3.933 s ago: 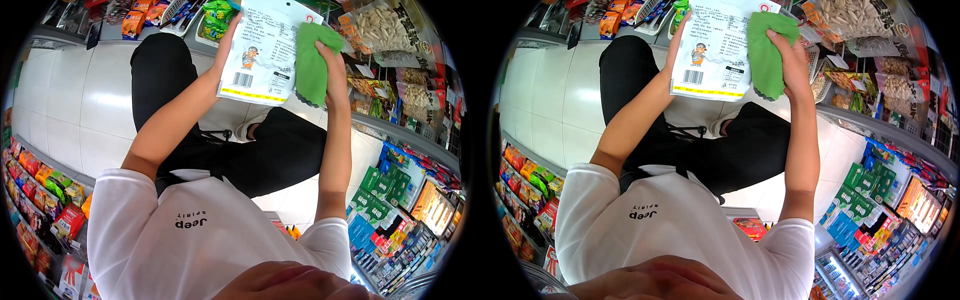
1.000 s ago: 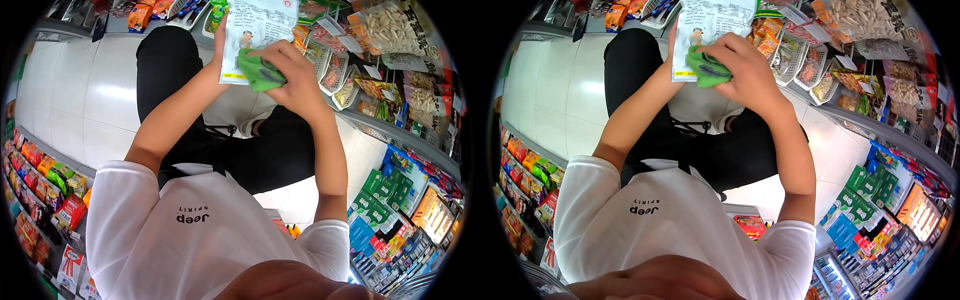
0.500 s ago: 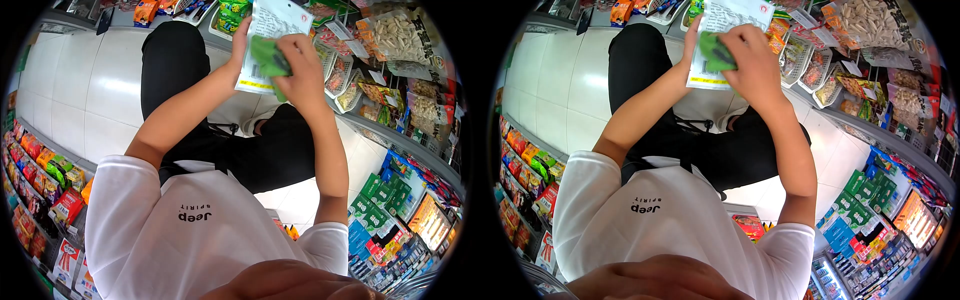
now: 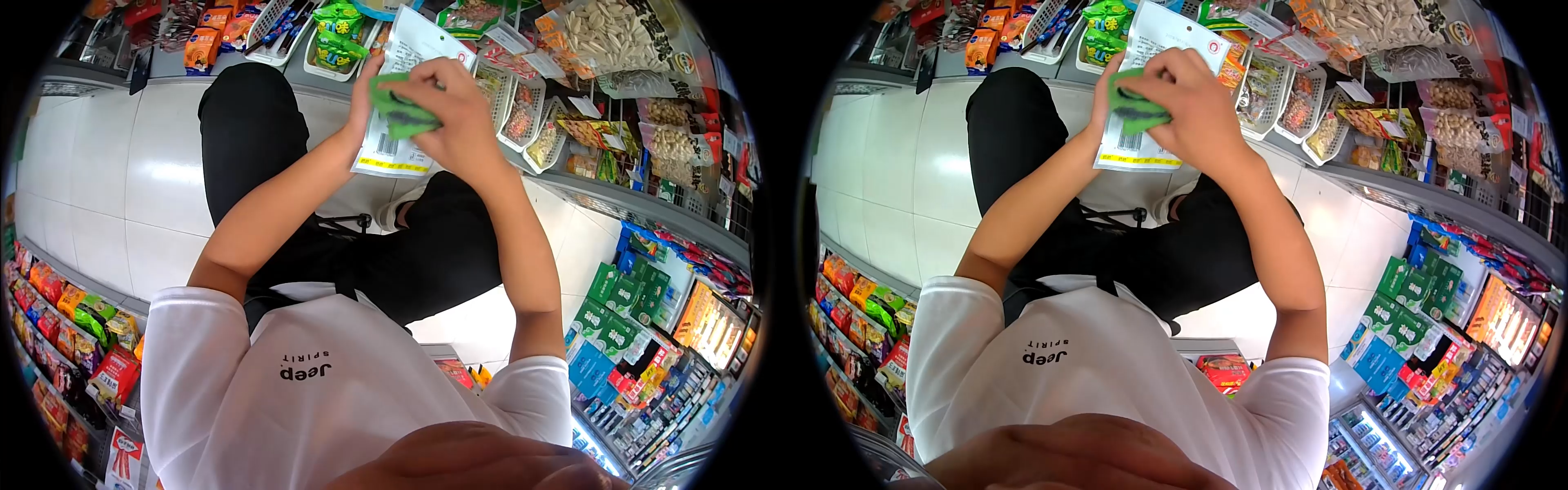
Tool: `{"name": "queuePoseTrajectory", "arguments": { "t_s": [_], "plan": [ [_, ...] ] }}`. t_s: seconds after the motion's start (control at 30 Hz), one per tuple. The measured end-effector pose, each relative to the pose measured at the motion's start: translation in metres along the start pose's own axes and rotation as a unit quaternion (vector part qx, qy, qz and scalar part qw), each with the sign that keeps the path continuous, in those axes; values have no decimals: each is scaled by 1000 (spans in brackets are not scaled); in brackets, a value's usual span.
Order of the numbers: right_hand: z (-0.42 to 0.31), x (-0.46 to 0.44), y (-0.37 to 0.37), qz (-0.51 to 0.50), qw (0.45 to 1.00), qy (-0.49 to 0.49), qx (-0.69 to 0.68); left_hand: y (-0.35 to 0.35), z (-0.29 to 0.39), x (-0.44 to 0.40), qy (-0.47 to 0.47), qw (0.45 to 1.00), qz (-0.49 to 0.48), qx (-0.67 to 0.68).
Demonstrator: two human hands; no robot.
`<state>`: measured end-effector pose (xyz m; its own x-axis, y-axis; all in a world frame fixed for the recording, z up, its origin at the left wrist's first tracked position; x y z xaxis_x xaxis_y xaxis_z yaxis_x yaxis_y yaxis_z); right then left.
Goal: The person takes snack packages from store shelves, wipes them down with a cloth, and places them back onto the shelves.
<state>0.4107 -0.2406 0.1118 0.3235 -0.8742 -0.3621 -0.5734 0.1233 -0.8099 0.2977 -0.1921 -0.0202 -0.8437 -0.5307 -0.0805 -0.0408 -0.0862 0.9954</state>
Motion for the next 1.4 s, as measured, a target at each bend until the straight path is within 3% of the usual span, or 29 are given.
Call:
{"name": "queuePoseTrajectory", "arguments": {
  "t_s": [0.03,0.13,0.2,0.27,0.3,0.33,0.37,0.5,0.6,0.67,0.73,0.8,0.83,0.87,0.93,0.97,1.13,1.17,1.27,1.4],
  "plan": [
    [1,0,1,-9,1000,2,1,-1,3,1,-11,996,-83,40],
    [17,1,-3,48,997,44,38,-3,2,-2,7,1000,28,-6],
    [34,3,-3,102,990,90,38,-3,1,-4,16,1000,14,17],
    [23,8,-1,57,996,72,-14,3,2,-4,25,999,-5,47],
    [12,8,2,27,997,59,-43,3,4,-2,40,999,34,-10],
    [2,9,5,-3,996,46,-75,25,6,-1,85,972,168,-139],
    [-3,9,9,-61,993,31,-96,27,8,0,96,973,162,-135],
    [15,5,5,-21,999,25,-26,28,19,1,108,975,146,-129],
    [40,7,-6,75,993,75,55,42,20,0,82,996,19,4],
    [45,10,-7,64,988,132,-48,46,19,-1,86,996,36,-4],
    [41,16,-3,44,946,236,-217,46,16,-4,86,989,100,-64],
    [35,15,-10,35,901,311,-300,54,4,-12,217,914,170,-297],
    [32,14,-13,31,873,348,-340,39,4,-12,159,915,213,-303],
    [31,13,-17,38,823,379,-421,40,1,-14,235,893,170,-345],
    [33,13,-25,54,699,431,-569,45,-1,-9,241,836,222,-440],
    [36,15,-28,45,692,416,-588,44,1,-9,235,824,233,-460],
    [41,18,-26,21,736,362,-572,45,3,-5,199,769,267,-546],
    [43,18,-27,15,743,365,-561,35,7,-8,178,803,268,-501],
    [40,15,-26,29,809,409,-422,3,7,-14,188,742,286,-577],
    [60,24,-26,-10,851,439,-289,-15,4,-18,208,732,294,-579]
  ]
}}
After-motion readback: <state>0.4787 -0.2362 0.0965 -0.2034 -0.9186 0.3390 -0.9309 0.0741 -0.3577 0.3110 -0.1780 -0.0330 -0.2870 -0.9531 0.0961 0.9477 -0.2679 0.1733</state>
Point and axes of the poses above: each hand's wrist, its own x-axis away from the middle knuckle, its own y-axis out of the palm, z = x × y, the point moved 2 cm from there along -x, towards the middle knuckle, and after that the axes turned 2 degrees about -z, right-handed, at the moved point
